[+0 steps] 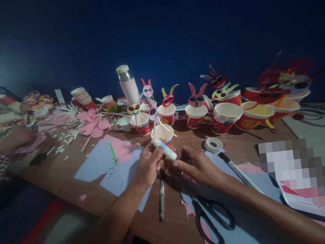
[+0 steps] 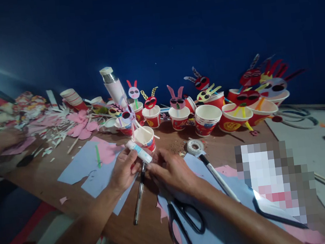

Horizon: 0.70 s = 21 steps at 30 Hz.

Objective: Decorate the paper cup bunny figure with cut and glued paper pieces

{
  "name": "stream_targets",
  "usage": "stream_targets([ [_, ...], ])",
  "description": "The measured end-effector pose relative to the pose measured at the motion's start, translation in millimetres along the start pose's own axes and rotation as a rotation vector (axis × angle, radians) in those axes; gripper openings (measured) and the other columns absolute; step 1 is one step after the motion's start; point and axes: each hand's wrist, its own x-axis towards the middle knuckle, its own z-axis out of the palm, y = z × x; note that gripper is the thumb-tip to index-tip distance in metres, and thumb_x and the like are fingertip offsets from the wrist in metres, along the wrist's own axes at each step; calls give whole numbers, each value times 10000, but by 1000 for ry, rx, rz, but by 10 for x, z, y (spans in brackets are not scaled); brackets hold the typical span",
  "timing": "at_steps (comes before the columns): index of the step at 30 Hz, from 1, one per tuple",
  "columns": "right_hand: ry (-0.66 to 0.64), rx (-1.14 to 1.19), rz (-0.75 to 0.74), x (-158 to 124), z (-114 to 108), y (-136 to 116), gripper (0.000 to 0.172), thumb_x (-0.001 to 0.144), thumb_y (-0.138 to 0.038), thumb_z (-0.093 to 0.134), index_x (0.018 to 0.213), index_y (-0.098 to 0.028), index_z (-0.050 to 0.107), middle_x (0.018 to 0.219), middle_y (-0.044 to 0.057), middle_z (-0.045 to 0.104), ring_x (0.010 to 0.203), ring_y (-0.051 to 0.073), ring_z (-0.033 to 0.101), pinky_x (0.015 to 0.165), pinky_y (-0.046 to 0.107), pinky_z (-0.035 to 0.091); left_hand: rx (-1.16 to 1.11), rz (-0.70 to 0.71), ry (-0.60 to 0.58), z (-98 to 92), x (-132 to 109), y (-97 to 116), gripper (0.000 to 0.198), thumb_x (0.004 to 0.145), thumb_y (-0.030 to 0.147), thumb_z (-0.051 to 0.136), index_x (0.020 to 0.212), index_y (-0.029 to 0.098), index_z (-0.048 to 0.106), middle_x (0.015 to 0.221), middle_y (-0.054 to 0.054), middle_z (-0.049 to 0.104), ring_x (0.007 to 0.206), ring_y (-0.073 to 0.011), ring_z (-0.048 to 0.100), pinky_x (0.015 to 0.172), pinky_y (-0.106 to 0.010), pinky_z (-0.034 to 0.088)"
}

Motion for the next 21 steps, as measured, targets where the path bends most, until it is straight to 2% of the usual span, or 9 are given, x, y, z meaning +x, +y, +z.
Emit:
stream_targets([
  [4, -49, 422, 181, 79, -96, 72, 430, 844, -570, 366, 725, -174, 486, 583, -29, 461, 479, 93, 414, 456, 225, 287, 115, 11, -102, 24, -51, 8, 307, 792, 396, 558, 991, 164, 527, 708, -10, 613, 461, -79, 543, 411, -169, 366],
  [7, -15, 500, 269, 139, -192, 130, 453, 828, -581, 387, 722, -162, 522, 564, -36, 436, 423, 67, 332, 414, 221, 224, 212, 7, -161, 43, -87, 7, 324, 806, 388, 541, 1031, 157, 523, 686, -11, 609, 515, -106, 569, 471, -194, 413],
  [9, -40, 543, 273, 160, -261, 134, 387, 820, -527, 449, 742, -159, 539, 596, -24, 470, 458, 79, 379, 429, 223, 270, 302, -6, -170, 42, -96, 0, 309, 796, 379, 558, 1000, 148, 540, 658, -8, 598, 544, -116, 568, 502, -204, 426],
  [13, -185, 533, 244, 151, -431, -7, 220, 776, -340, 577, 882, -147, 578, 745, 15, 565, 620, 117, 508, 575, 252, 397, 430, -60, -199, 28, -88, -22, 235, 777, 362, 581, 868, 146, 571, 626, 5, 559, 552, -109, 527, 506, -197, 403],
  [16, -285, 507, 201, 124, -547, -163, 288, 752, -270, 594, 1017, -162, 562, 847, 34, 604, 690, 137, 550, 645, 282, 425, 463, -68, -195, 37, -78, -23, 212, 774, 344, 587, 861, 151, 593, 633, 20, 535, 548, -90, 484, 509, -186, 375],
  [18, -327, 498, 165, 114, -584, -218, 296, 749, -256, 589, 1029, -166, 556, 856, 36, 612, 698, 142, 564, 645, 285, 431, 460, -50, -205, 51, -73, -13, 202, 770, 326, 590, 866, 150, 613, 670, 14, 547, 585, -94, 483, 543, -187, 380],
  [21, -303, 394, 112, 120, -571, -189, 247, 806, -278, 530, 1022, -159, 539, 804, 30, 612, 644, 129, 567, 557, 248, 411, 449, -8, -224, 65, -68, 2, 210, 772, 298, 584, 908, 146, 635, 807, -19, 586, 736, -133, 519, 669, -214, 411],
])
